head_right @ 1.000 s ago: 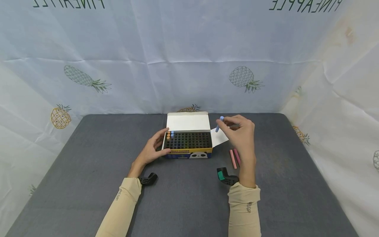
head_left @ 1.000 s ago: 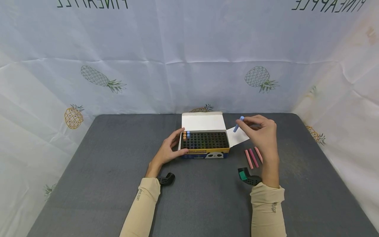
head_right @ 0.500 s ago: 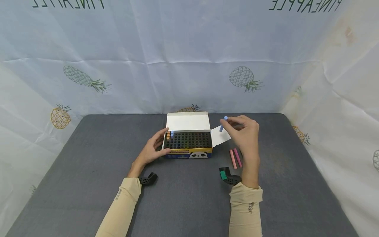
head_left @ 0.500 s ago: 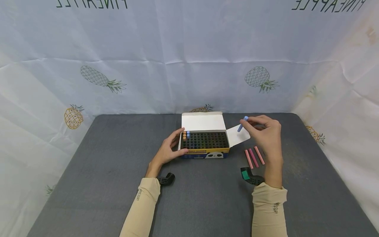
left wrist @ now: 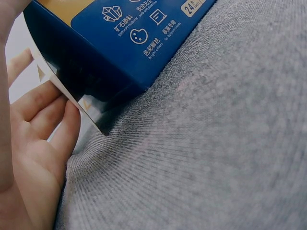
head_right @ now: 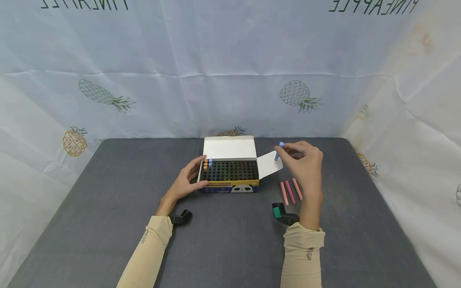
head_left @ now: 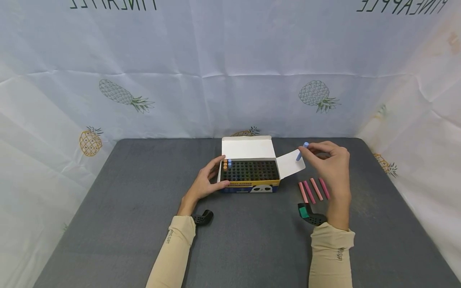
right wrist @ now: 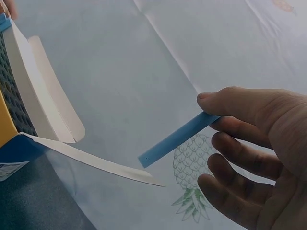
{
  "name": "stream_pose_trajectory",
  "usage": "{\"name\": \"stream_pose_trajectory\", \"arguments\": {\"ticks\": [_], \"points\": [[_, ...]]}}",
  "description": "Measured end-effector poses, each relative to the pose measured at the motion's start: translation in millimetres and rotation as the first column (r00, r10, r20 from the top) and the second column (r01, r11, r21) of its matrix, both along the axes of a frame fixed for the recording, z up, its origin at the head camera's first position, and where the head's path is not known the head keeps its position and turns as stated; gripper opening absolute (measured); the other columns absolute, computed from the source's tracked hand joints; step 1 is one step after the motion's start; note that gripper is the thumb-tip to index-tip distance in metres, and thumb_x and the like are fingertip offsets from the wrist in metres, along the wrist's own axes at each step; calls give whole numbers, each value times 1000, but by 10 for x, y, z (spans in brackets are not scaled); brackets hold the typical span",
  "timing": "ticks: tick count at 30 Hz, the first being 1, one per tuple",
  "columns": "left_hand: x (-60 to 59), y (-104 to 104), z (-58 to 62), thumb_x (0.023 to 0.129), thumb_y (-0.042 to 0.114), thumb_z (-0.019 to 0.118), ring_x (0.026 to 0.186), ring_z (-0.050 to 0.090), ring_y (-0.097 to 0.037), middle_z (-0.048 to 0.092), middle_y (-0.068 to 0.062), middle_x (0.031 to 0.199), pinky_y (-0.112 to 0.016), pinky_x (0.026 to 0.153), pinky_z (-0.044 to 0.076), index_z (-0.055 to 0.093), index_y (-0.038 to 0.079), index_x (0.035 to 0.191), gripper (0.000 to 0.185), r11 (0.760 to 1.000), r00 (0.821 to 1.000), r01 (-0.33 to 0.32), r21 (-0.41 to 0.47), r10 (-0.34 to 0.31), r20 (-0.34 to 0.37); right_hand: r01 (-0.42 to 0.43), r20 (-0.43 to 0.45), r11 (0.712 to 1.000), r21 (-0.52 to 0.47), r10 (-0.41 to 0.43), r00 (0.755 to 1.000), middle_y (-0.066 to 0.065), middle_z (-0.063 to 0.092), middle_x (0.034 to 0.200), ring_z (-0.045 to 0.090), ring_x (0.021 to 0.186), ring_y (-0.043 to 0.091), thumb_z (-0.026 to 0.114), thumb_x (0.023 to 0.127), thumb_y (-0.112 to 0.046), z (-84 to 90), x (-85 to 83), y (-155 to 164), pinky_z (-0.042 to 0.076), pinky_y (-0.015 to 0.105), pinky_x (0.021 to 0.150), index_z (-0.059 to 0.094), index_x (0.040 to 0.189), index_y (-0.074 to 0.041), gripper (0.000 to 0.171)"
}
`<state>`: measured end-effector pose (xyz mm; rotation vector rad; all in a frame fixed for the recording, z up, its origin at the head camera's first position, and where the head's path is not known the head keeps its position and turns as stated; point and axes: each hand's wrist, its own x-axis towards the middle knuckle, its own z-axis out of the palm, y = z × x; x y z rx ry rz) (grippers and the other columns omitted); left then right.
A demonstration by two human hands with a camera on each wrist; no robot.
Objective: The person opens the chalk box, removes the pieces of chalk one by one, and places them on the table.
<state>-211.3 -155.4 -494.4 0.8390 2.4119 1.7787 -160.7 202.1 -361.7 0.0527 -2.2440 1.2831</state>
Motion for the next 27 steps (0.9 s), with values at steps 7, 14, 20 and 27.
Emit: {"name": "stream_pose_trajectory", "arguments": {"ticks": [7, 14, 20, 27], "points": [[2, 5, 6, 90, 39, 78, 148, 43, -35, 38, -9, 164, -58, 119, 39, 37, 29, 159, 81, 1000, 1000, 1, 5, -1, 7, 12, 4, 1000, -23, -12, 1000, -28, 64, 81, 62, 76, -7, 84, 85, -10, 3, 13, 45, 50, 7, 67, 81, 100, 2, 19], [0, 9, 10, 91, 33, 78, 147, 43, -35, 38, -9, 164, -58, 119, 40, 37, 28, 159, 80, 1000, 1000, -1, 6, 0, 7, 45, 10, 997, -59, -44, 999, -28, 64, 79, 62, 75, -7, 84, 84, -9, 13, 30, 116, 51, 5, 69, 81, 100, 2, 20], [-3, 6, 3, 91, 30, 79, 147, 44, -34, 39, -8, 163, -57, 119, 40, 38, 29, 158, 79, 1000, 1000, -4, 6, 4, 13, 73, 12, 994, -81, -72, 997, -29, 65, 78, 62, 75, -7, 83, 84, -8, 12, 47, 204, 52, 5, 69, 81, 102, 3, 22], [-5, 1, -3, 90, 38, 78, 146, 45, -35, 38, -10, 163, -57, 119, 40, 37, 28, 159, 80, 1000, 1000, 7, 14, -7, 10, 147, 42, 984, -105, -143, 989, -30, 65, 77, 62, 75, -8, 83, 83, -9, -7, 86, 355, 50, 4, 66, 79, 104, 7, 26]]}}
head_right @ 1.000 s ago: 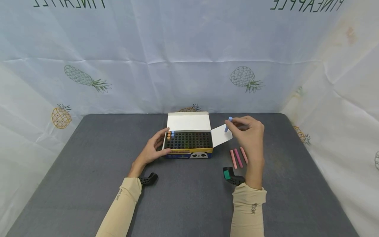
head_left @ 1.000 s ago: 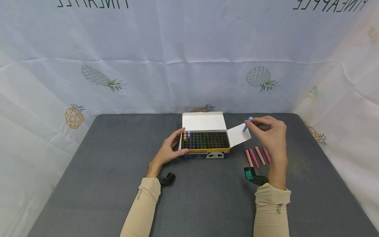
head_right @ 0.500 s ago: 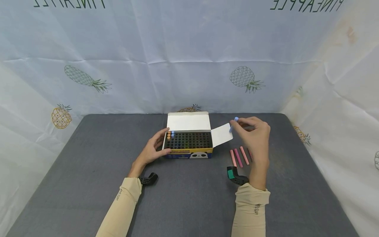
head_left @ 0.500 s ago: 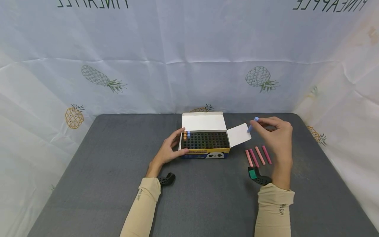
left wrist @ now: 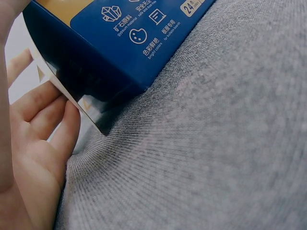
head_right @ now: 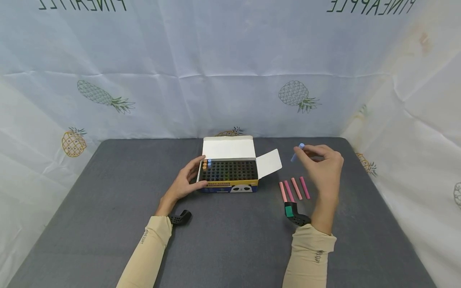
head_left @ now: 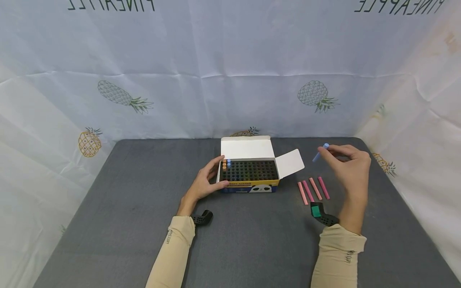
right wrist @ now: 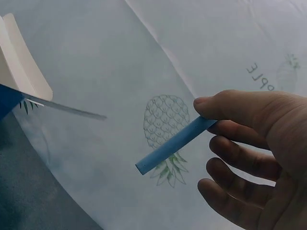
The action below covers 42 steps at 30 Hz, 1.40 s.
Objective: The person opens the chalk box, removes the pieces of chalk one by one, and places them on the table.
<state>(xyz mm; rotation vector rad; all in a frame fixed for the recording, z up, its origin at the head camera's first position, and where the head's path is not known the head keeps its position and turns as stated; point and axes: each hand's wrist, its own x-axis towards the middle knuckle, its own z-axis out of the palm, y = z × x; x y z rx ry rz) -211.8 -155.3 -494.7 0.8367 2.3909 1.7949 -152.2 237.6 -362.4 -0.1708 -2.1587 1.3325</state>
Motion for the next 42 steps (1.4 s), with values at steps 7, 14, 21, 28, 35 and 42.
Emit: {"name": "stream_pose_trajectory", "arguments": {"ticks": [7, 14, 21, 28, 35, 42], "points": [[3, -3, 4, 90, 40, 78, 148, 43, -35, 38, -9, 164, -58, 120, 39, 37, 29, 159, 80, 1000, 1000, -3, -5, 3, -1, 57, -6, 998, 16, -57, 998, -32, 64, 76, 61, 76, -8, 85, 83, -11, -36, 38, 128, 46, 6, 62, 80, 103, 6, 27], [20, 0, 9, 90, 40, 78, 150, 40, -35, 36, -9, 165, -59, 120, 38, 37, 28, 159, 80, 1000, 1000, -3, -3, 3, 6, 81, 19, 996, 45, -82, 996, -34, 62, 76, 58, 77, -8, 84, 84, -13, -65, 70, 194, 44, 9, 64, 80, 104, 4, 28], [21, 2, -1, 90, 41, 78, 150, 41, -35, 38, -9, 164, -58, 120, 38, 37, 30, 159, 80, 1000, 1000, -7, -6, 7, 7, 79, 160, 981, 176, -108, 981, -42, 53, 71, 52, 73, -13, 82, 87, -20, -101, 145, 337, 40, 8, 60, 79, 107, 4, 31], [27, 6, 8, 90, 45, 78, 149, 41, -36, 38, -11, 163, -58, 120, 38, 37, 28, 159, 82, 1000, 1000, -5, -3, 5, -5, -49, 362, 956, 290, -62, 930, -19, 71, 80, 47, 71, -19, 76, 92, -29, -174, 224, 557, 45, 10, 61, 76, 113, 6, 40], [22, 0, 1, 91, 30, 79, 149, 42, -34, 38, -9, 164, -56, 121, 39, 37, 28, 159, 80, 1000, 1000, -11, -12, 11, 4, -151, 565, 944, 295, -45, 824, 34, 67, 124, 65, 101, 36, 70, 96, -41, -285, 245, 705, 54, 57, 80, 73, 117, 7, 52], [32, 5, 15, 89, 12, 78, 149, 42, -37, 36, -14, 164, -57, 121, 38, 34, 21, 161, 85, 1000, 1000, -7, -6, 7, 20, -147, 683, 961, 232, -54, 728, 36, 58, 137, 49, 127, 55, 68, 96, -46, -490, 204, 837, 47, 71, 94, 73, 120, 4, 56]]}}
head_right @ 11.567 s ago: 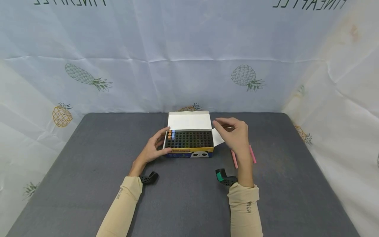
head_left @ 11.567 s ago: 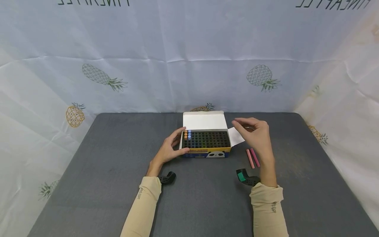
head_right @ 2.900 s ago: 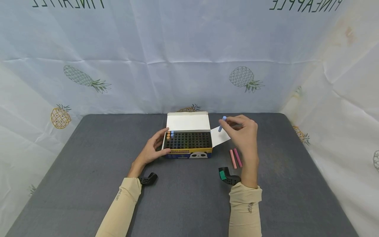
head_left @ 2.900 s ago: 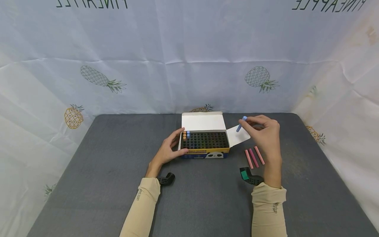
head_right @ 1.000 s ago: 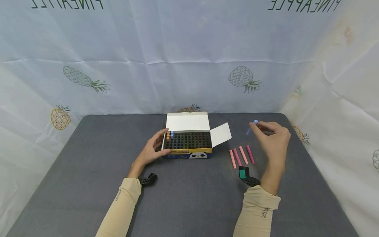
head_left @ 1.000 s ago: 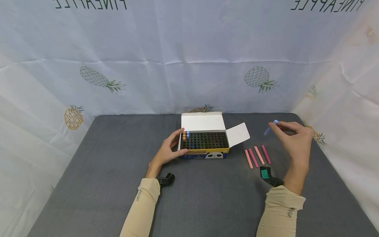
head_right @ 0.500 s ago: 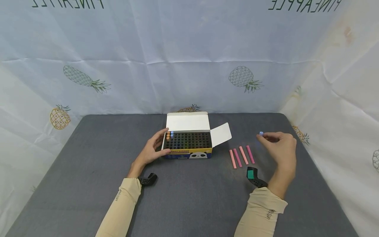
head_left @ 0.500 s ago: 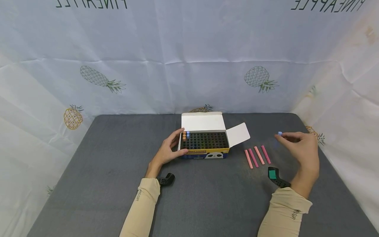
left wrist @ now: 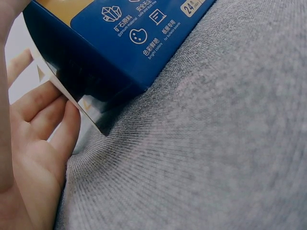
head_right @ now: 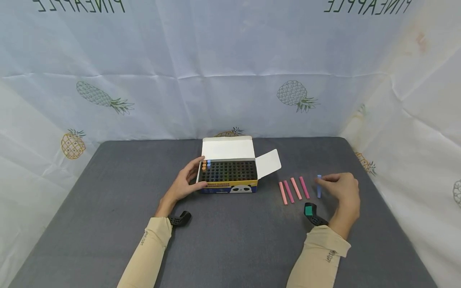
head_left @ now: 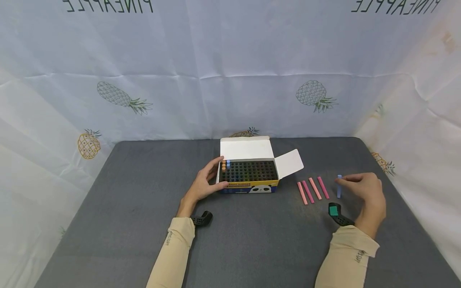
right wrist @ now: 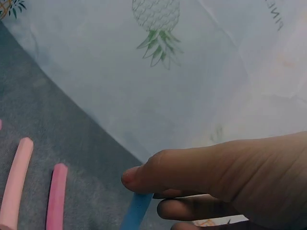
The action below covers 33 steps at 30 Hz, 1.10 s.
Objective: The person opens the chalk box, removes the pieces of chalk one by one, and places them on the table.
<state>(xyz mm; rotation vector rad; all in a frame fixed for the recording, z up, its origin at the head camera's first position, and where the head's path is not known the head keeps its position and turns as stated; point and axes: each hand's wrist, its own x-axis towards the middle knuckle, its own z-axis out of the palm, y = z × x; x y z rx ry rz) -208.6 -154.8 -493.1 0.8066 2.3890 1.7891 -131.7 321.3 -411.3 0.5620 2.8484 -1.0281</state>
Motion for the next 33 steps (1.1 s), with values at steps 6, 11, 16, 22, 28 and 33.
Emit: {"name": "stream_pose_trajectory", "arguments": {"ticks": [6, 11, 16, 22, 28, 33], "points": [[-3, -1, -5, 88, 12, 79, 146, 44, -38, 39, -16, 162, -57, 120, 39, 34, 20, 161, 86, 1000, 1000, 0, 8, 0, 2, 73, 38, 995, -65, -71, 997, 35, 49, 146, 36, 137, 56, 68, 94, -51, -142, -74, -39, 38, 75, 103, 70, 127, 1, 61], [-8, -5, -14, 90, 22, 79, 146, 46, -35, 41, -11, 161, -56, 119, 40, 37, 27, 159, 81, 1000, 1000, 0, 1, 0, -9, 118, 30, 990, -80, -116, 993, 33, 50, 146, 38, 138, 52, 68, 95, -47, -221, -148, -136, 37, 74, 106, 68, 128, 4, 60], [7, 2, 17, 91, 32, 79, 145, 46, -37, 41, -13, 161, -57, 119, 40, 37, 26, 159, 80, 1000, 1000, 4, 3, -4, -16, 150, 26, 985, -80, -149, 989, 33, 54, 143, 45, 134, 49, 67, 96, -45, -281, -204, -203, 40, 71, 106, 67, 129, 6, 61], [-5, 1, 21, 90, 36, 79, 147, 44, -37, 41, -13, 161, -58, 119, 39, 37, 26, 159, 81, 1000, 1000, -2, -5, 2, -15, 225, 43, 970, -95, -222, 974, 31, 51, 143, 40, 134, 48, 65, 97, -43, -351, -240, -242, 41, 69, 103, 67, 128, 7, 59], [-28, -7, -22, 89, 42, 79, 148, 44, -35, 41, -13, 161, -57, 119, 40, 37, 29, 159, 82, 1000, 1000, 1, -1, -1, -18, 283, 50, 953, -106, -279, 959, 31, 49, 146, 39, 137, 49, 66, 96, -43, -379, -260, -268, 40, 71, 103, 67, 129, 6, 59], [-22, -6, -22, 89, 44, 79, 148, 43, -35, 41, -12, 161, -57, 119, 40, 37, 30, 159, 82, 1000, 1000, 0, -7, 0, -17, 317, 57, 940, -127, -312, 948, 31, 42, 150, 35, 139, 51, 67, 96, -42, -377, -261, -286, 39, 75, 100, 66, 130, 4, 58]]}}
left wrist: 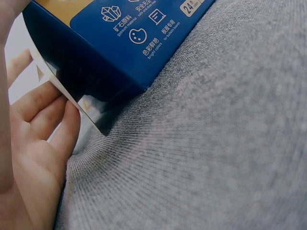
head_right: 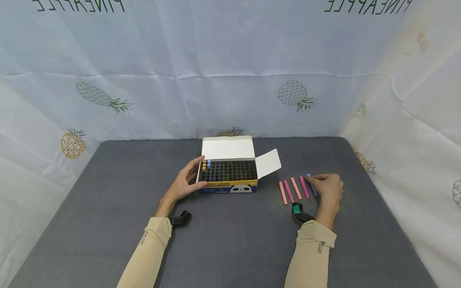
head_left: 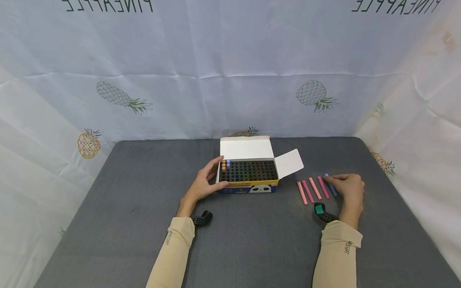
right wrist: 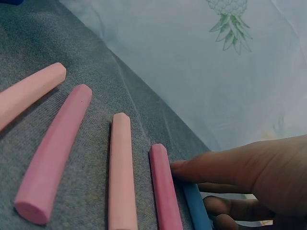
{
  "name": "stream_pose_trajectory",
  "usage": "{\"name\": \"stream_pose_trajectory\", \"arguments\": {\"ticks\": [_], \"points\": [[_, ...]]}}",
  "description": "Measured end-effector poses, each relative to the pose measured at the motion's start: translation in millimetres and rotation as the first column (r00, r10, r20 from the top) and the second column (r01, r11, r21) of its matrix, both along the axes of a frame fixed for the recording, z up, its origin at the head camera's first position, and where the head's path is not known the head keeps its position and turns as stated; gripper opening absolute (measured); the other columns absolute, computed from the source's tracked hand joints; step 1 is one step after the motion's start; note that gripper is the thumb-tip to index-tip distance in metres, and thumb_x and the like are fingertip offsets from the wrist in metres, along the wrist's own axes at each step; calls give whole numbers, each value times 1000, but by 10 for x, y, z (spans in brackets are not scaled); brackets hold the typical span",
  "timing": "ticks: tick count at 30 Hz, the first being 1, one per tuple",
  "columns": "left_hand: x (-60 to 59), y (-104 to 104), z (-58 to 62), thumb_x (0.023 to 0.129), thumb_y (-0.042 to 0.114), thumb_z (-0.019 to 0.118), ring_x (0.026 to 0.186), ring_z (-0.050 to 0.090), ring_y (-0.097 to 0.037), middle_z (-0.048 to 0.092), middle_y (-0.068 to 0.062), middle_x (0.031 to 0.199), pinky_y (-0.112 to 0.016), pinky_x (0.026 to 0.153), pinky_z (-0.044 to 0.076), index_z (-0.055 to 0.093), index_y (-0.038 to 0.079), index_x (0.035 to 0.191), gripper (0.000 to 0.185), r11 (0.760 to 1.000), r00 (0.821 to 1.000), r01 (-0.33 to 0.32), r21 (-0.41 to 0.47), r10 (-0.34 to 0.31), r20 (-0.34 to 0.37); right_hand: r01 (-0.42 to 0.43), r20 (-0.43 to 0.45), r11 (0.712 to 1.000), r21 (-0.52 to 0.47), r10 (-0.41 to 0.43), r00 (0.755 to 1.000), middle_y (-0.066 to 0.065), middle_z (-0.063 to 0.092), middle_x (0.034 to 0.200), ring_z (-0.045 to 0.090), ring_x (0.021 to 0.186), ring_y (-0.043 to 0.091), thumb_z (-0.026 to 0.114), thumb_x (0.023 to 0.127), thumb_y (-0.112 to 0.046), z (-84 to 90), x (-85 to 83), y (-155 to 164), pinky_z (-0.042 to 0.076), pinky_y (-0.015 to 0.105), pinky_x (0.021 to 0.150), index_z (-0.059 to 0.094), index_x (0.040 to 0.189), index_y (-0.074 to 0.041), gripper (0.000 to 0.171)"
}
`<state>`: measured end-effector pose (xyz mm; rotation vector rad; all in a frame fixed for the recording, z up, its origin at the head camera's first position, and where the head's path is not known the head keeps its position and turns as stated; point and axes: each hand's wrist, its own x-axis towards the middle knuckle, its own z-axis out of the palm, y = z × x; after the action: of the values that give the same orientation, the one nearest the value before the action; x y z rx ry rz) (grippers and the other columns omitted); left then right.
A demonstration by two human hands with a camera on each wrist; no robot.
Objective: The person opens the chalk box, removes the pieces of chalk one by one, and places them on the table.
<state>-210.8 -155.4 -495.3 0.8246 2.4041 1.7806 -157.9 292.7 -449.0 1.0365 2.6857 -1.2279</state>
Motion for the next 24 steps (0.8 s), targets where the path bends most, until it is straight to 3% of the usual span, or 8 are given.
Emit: {"name": "stream_pose_trajectory", "arguments": {"ticks": [7, 14, 19, 21, 22, 24], "points": [[2, 0, 2, 90, 45, 78, 148, 42, -36, 39, -12, 163, -58, 119, 39, 37, 27, 159, 82, 1000, 1000, 7, 4, -7, -20, 11, -2, 1000, -15, -11, 1000, 31, 40, 152, 33, 141, 51, 68, 95, -41, 16, -1, -5, 35, 79, 101, 65, 132, 4, 58], [5, 4, -3, 90, 45, 77, 147, 43, -36, 39, -12, 162, -58, 119, 40, 37, 26, 159, 82, 1000, 1000, 11, 13, -11, -21, -13, -2, 1000, -22, 13, 1000, 30, 41, 152, 31, 142, 49, 67, 96, -41, 17, 5, 15, 36, 74, 104, 63, 134, 4, 59], [1, -2, -12, 90, 46, 77, 146, 44, -36, 40, -12, 162, -59, 118, 40, 36, 27, 159, 82, 1000, 1000, 7, 2, -7, -25, -22, -64, 1000, 0, 22, 998, 30, 49, 147, 31, 143, 47, 66, 97, -42, 47, 26, 36, 36, 70, 109, 64, 134, 5, 60], [2, -3, -13, 91, 44, 77, 146, 44, -36, 40, -12, 161, -59, 118, 40, 36, 27, 159, 82, 1000, 1000, 6, 3, -6, -25, -10, -128, 1000, 12, 11, 992, 28, 58, 139, 33, 142, 46, 66, 97, -43, 83, 33, 48, 36, 68, 110, 66, 132, 5, 59], [4, -3, -12, 91, 43, 77, 146, 44, -35, 41, -11, 161, -59, 118, 40, 36, 28, 159, 81, 1000, 1000, 5, 3, -5, -23, 5, -159, 1000, 10, -3, 987, 24, 67, 127, 34, 142, 43, 66, 96, -43, 107, 36, 49, 37, 67, 111, 67, 132, 3, 58], [6, -4, -11, 91, 42, 77, 146, 44, -36, 41, -12, 161, -59, 118, 40, 36, 28, 159, 81, 1000, 1000, 5, 4, -5, -25, 45, -228, 999, 18, -40, 973, 4, 75, 98, 47, 131, 31, 68, 95, -45, 160, 35, 50, 45, 57, 105, 69, 130, -1, 56]]}}
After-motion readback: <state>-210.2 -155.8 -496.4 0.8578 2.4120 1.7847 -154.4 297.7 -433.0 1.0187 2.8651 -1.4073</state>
